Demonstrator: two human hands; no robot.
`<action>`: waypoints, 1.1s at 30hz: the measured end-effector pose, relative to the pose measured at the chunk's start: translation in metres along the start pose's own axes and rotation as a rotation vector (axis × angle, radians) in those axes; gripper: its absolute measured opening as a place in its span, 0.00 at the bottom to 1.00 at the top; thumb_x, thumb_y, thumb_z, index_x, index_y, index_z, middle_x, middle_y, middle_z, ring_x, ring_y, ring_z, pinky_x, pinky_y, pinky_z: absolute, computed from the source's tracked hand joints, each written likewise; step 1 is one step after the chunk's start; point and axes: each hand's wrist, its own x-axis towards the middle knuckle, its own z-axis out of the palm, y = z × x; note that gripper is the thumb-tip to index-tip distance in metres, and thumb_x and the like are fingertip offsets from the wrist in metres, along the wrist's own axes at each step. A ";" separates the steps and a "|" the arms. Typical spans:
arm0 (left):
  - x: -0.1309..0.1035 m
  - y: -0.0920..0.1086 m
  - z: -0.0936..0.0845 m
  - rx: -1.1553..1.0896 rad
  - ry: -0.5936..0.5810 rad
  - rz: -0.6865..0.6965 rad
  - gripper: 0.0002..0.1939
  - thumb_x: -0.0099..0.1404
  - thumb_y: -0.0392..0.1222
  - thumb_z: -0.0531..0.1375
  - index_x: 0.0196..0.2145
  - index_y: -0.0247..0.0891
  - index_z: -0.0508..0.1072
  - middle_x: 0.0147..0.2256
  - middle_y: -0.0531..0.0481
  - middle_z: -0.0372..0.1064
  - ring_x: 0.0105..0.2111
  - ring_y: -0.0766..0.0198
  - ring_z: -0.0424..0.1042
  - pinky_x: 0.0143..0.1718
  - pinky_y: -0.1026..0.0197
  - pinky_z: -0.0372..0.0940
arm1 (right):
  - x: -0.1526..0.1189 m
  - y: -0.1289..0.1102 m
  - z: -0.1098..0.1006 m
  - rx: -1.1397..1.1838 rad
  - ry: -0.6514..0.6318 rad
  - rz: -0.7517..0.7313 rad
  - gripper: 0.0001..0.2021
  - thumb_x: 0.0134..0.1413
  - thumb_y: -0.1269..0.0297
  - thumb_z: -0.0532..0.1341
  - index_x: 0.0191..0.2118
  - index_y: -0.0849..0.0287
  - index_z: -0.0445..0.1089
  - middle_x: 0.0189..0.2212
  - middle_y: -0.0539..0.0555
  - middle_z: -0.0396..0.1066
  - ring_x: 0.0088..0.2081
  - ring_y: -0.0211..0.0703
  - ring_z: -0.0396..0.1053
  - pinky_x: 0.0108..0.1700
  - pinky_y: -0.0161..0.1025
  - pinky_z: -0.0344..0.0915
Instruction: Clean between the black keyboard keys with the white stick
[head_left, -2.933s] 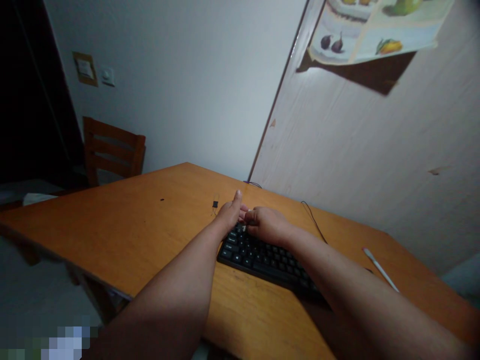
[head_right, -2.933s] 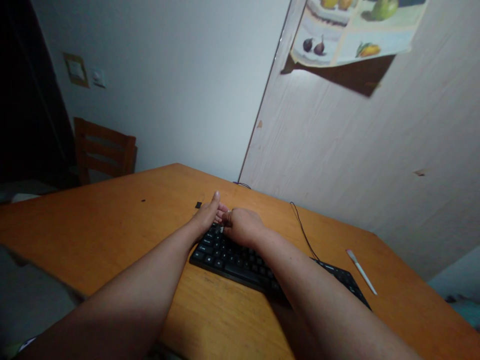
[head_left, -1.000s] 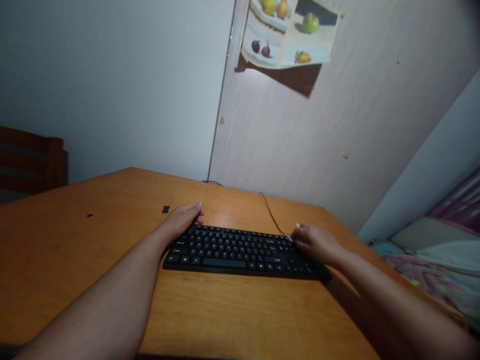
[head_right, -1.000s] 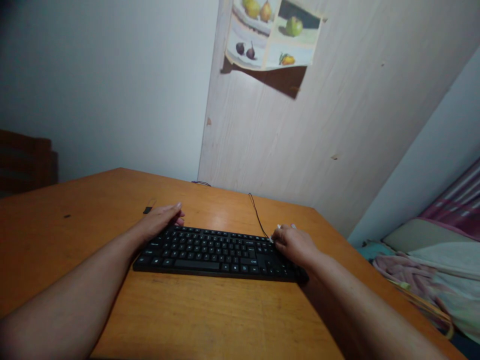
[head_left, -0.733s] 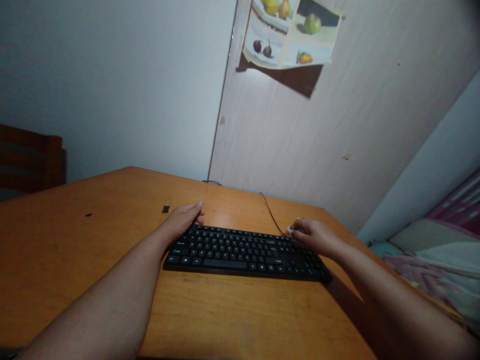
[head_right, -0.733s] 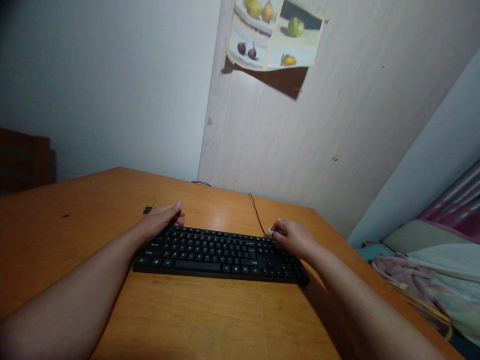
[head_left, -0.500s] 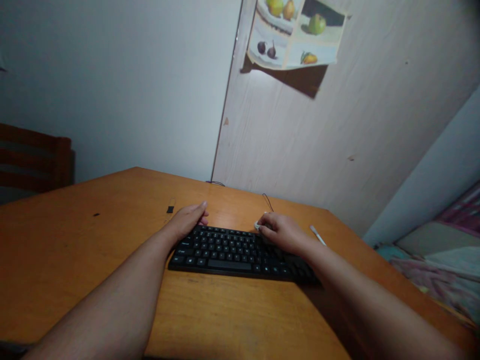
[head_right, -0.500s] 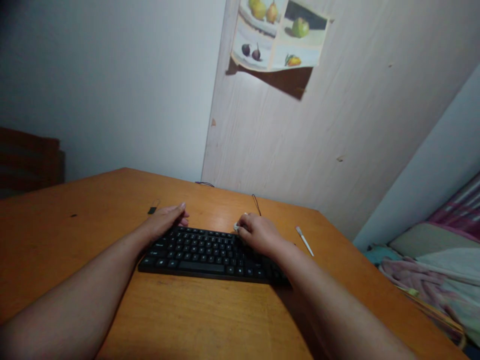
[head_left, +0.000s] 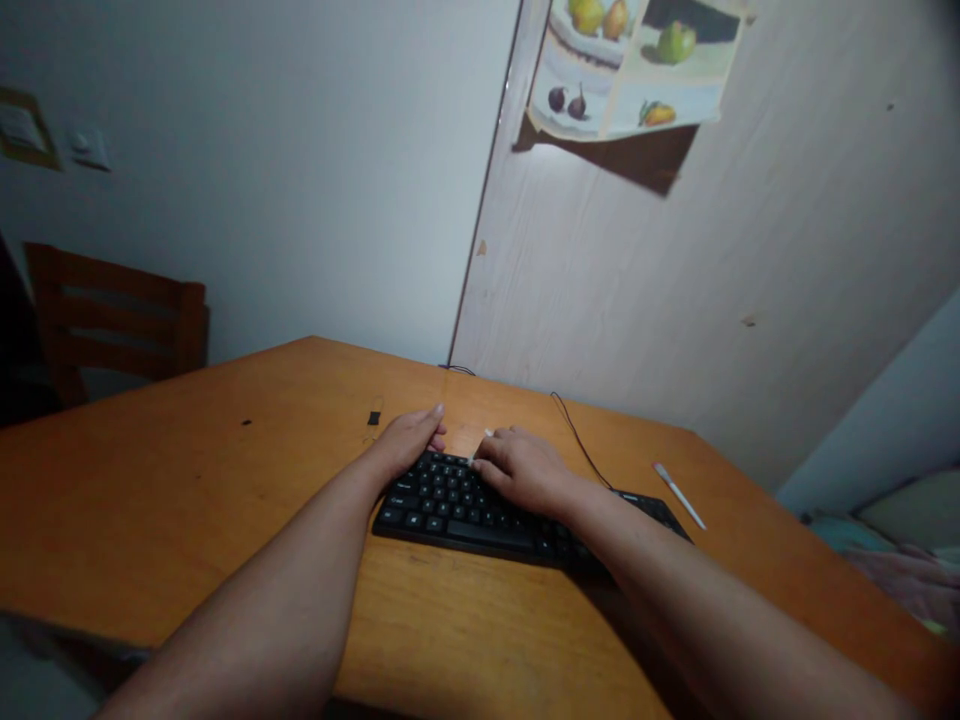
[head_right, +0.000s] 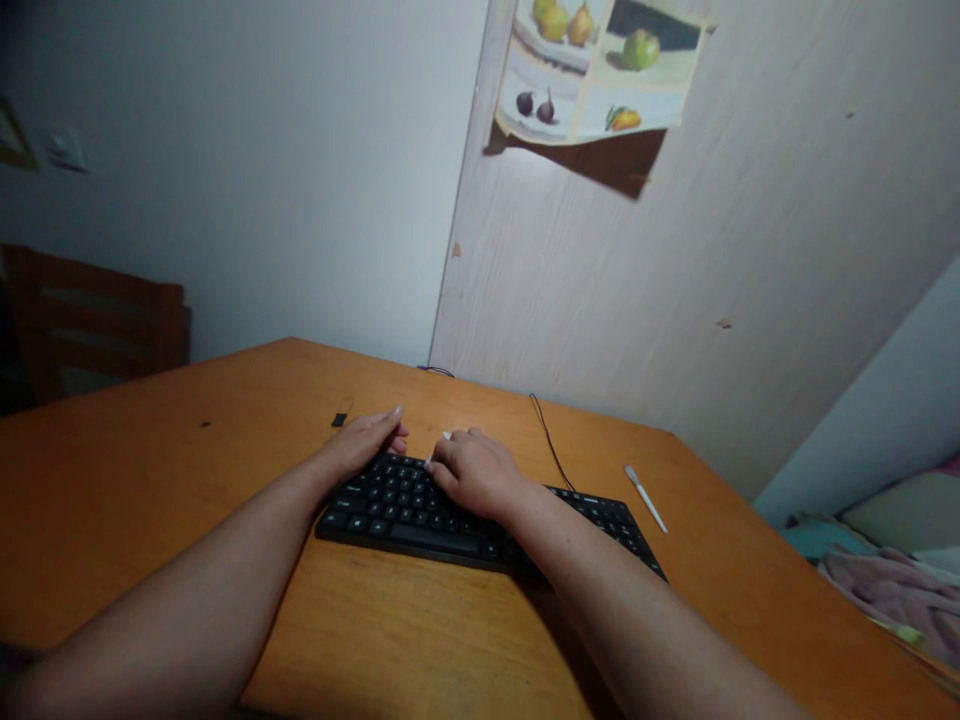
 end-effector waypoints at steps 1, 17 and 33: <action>0.000 0.000 0.000 0.005 0.000 0.004 0.34 0.58 0.72 0.50 0.33 0.36 0.72 0.28 0.46 0.73 0.29 0.57 0.71 0.31 0.59 0.62 | -0.001 0.001 0.001 0.012 0.002 0.000 0.14 0.64 0.55 0.52 0.42 0.56 0.72 0.38 0.56 0.72 0.40 0.46 0.66 0.38 0.39 0.57; -0.001 0.002 0.000 0.009 0.002 0.031 0.33 0.58 0.72 0.49 0.32 0.36 0.71 0.28 0.46 0.73 0.29 0.57 0.71 0.33 0.57 0.63 | -0.030 0.038 0.007 0.204 -0.004 0.036 0.08 0.59 0.66 0.58 0.41 0.58 0.73 0.36 0.56 0.71 0.39 0.43 0.68 0.40 0.37 0.61; -0.006 0.009 -0.001 0.022 0.014 -0.002 0.32 0.57 0.72 0.50 0.32 0.37 0.71 0.28 0.46 0.73 0.30 0.55 0.71 0.33 0.57 0.63 | -0.074 0.055 0.011 0.024 0.062 0.133 0.10 0.57 0.68 0.57 0.42 0.54 0.73 0.38 0.56 0.68 0.40 0.45 0.65 0.38 0.38 0.57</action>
